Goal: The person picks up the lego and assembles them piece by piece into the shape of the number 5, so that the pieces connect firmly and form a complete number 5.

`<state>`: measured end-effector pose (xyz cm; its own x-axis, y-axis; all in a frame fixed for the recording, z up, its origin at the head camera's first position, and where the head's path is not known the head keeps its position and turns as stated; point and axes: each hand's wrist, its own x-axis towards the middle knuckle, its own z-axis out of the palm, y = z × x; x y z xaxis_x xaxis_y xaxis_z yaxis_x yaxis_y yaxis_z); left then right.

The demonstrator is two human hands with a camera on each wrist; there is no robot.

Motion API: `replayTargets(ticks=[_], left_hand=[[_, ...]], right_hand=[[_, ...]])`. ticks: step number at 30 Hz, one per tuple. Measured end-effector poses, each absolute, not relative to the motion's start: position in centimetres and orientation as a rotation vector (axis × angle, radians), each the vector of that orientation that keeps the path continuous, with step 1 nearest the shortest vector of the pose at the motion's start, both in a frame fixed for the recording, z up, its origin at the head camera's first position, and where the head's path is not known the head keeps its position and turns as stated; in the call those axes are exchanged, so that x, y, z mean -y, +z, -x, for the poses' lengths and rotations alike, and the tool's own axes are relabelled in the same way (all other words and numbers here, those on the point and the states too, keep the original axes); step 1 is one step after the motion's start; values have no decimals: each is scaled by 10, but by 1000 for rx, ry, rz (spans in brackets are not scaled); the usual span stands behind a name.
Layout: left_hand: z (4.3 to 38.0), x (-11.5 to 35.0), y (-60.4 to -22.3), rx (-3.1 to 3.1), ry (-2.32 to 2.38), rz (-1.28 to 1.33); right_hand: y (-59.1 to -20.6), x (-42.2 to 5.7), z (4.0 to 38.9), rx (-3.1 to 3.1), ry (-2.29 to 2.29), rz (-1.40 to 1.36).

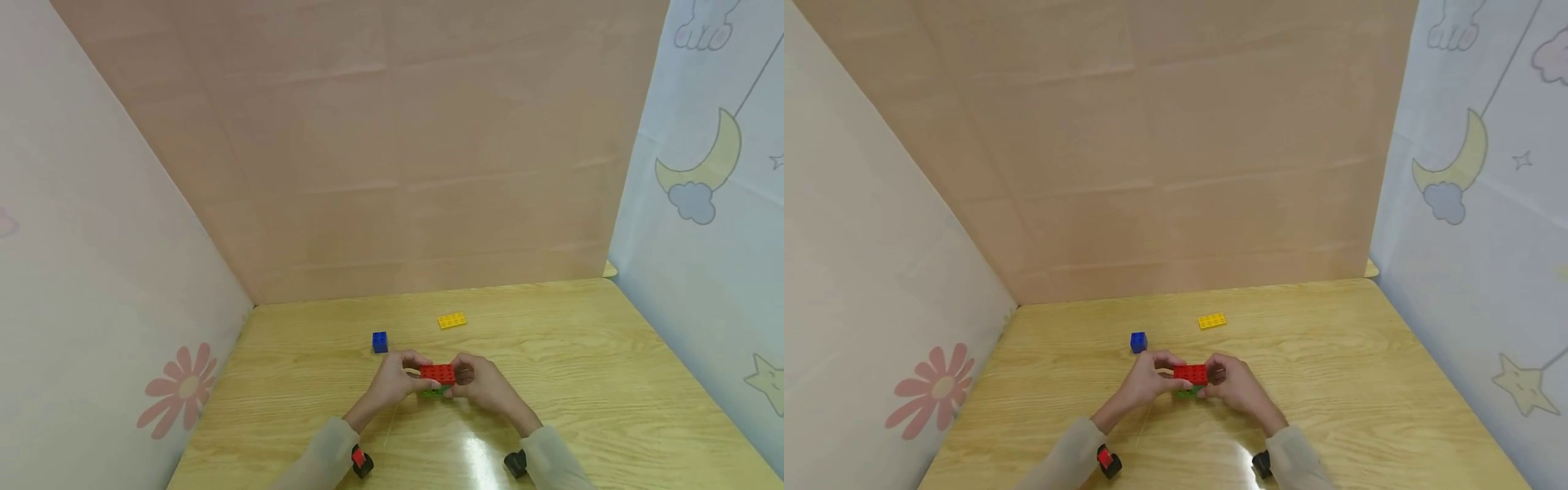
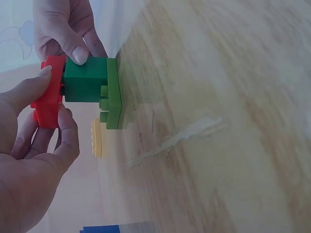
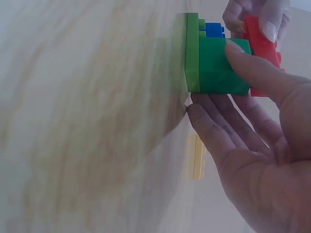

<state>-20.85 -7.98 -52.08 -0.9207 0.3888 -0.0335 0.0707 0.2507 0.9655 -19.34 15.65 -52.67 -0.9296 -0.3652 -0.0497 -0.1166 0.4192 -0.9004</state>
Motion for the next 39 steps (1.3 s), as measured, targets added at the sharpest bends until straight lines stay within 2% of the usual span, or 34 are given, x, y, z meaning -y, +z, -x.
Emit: replayTargets(ticks=[39], left_hand=[[211, 78, -510, -2427, 1507, -459]], right_hand=[[-522, -158, 191, -2427, -1522, 458]])
